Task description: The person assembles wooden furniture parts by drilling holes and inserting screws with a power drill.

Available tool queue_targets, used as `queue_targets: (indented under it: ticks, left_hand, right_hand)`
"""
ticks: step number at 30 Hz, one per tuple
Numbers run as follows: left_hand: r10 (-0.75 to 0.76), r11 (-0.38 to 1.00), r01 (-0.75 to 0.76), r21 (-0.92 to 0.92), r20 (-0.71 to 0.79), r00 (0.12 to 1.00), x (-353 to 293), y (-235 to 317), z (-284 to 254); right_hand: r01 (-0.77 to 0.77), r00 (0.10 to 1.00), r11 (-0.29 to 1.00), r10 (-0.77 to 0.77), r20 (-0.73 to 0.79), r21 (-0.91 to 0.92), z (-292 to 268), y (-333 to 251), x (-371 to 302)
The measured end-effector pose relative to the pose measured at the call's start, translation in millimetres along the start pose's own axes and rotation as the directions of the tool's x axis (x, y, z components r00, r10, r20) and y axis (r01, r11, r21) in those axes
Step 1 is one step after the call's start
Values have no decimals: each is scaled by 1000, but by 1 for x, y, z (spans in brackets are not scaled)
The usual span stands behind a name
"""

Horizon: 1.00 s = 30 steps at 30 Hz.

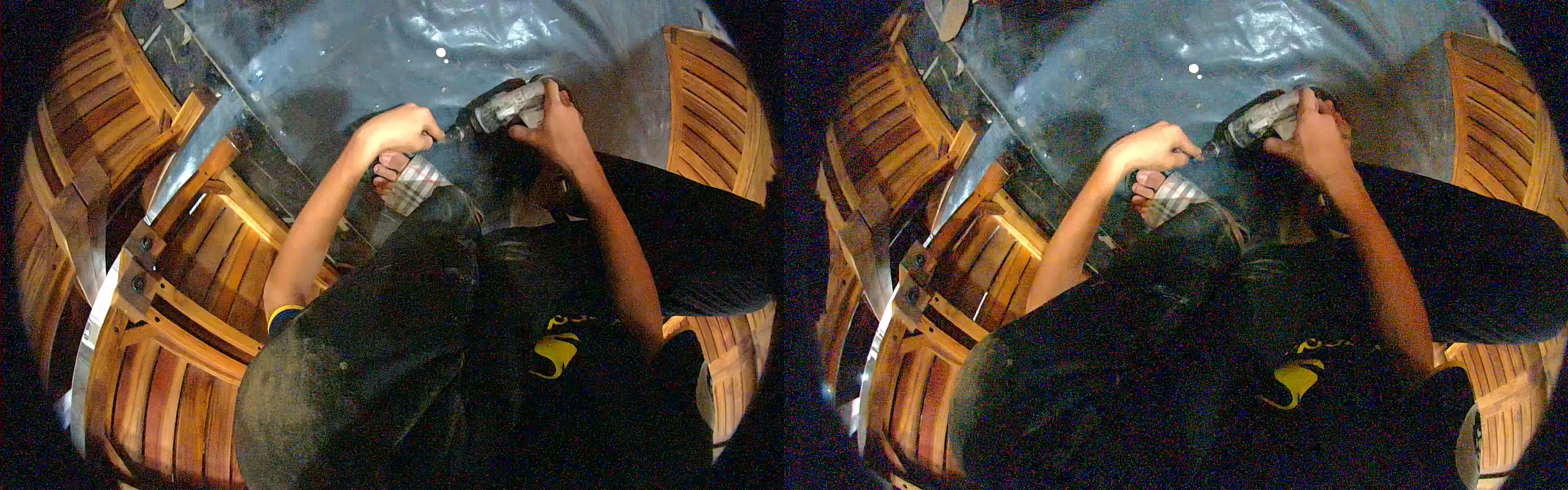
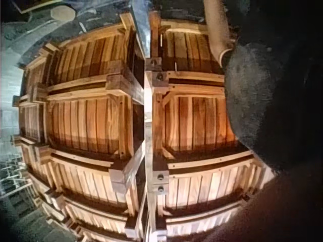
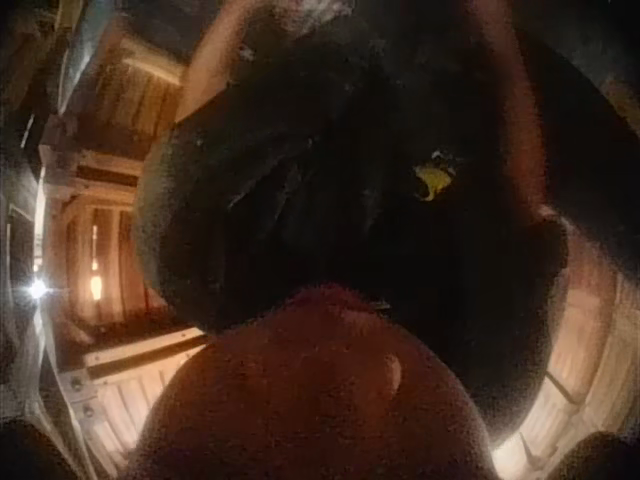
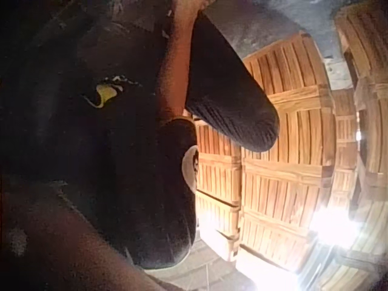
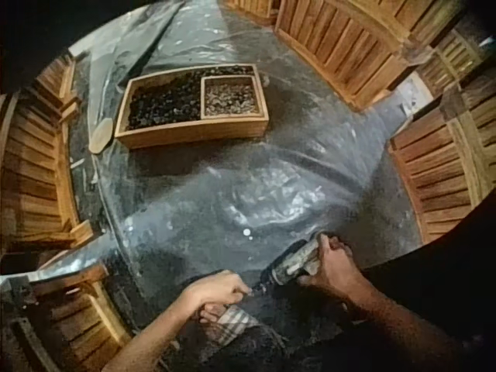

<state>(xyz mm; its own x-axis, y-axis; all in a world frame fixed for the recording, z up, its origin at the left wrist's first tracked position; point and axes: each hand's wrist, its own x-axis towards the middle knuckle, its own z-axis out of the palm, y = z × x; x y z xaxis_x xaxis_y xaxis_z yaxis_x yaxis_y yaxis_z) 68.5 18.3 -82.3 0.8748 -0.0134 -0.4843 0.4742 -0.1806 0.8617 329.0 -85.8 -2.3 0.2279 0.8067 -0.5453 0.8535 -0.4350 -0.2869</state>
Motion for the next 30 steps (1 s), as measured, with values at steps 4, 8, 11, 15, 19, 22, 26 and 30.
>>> queue_targets:
  ticks: [4, 8, 11, 15, 19, 22, 26, 30]
  left_hand:
    - [-10, 1000, 10, 2, 80, 997, 2, -9, 15]
    - [-106, 993, 95, 70, 159, 982, 7, 4, 12]
    - [-199, 970, 146, 192, 296, 934, 14, 21, 4]
    - [-140, 978, 90, 187, 274, 952, 19, 0, 15]
    - [-176, 977, 138, 166, 248, 953, 21, -7, 19]
    - [-226, 965, 180, 191, 259, 939, 19, -2, 18]
    - [-186, 981, 170, 92, 214, 959, 18, -12, 22]
    - [-170, 984, 154, 90, 213, 962, 16, -17, 25]
  right_hand:
    - [76, 997, 980, -80, -12, -186, 5, -15, -9]
    - [59, 997, 985, -52, 49, -162, 4, -19, -12]
    - [18, 997, 972, 1, 79, -236, -2, -29, -15]
    - [82, 993, 955, -103, -59, -285, 7, -21, -14]
    - [-36, 992, 998, 43, 116, -60, 8, -25, -11]
    - [-12, 998, 989, 19, 52, -145, 8, -23, -13]
    - [49, 994, 961, -75, -85, -273, 12, -21, -14]
    - [30, 998, 962, -43, -41, -273, 18, -20, -14]
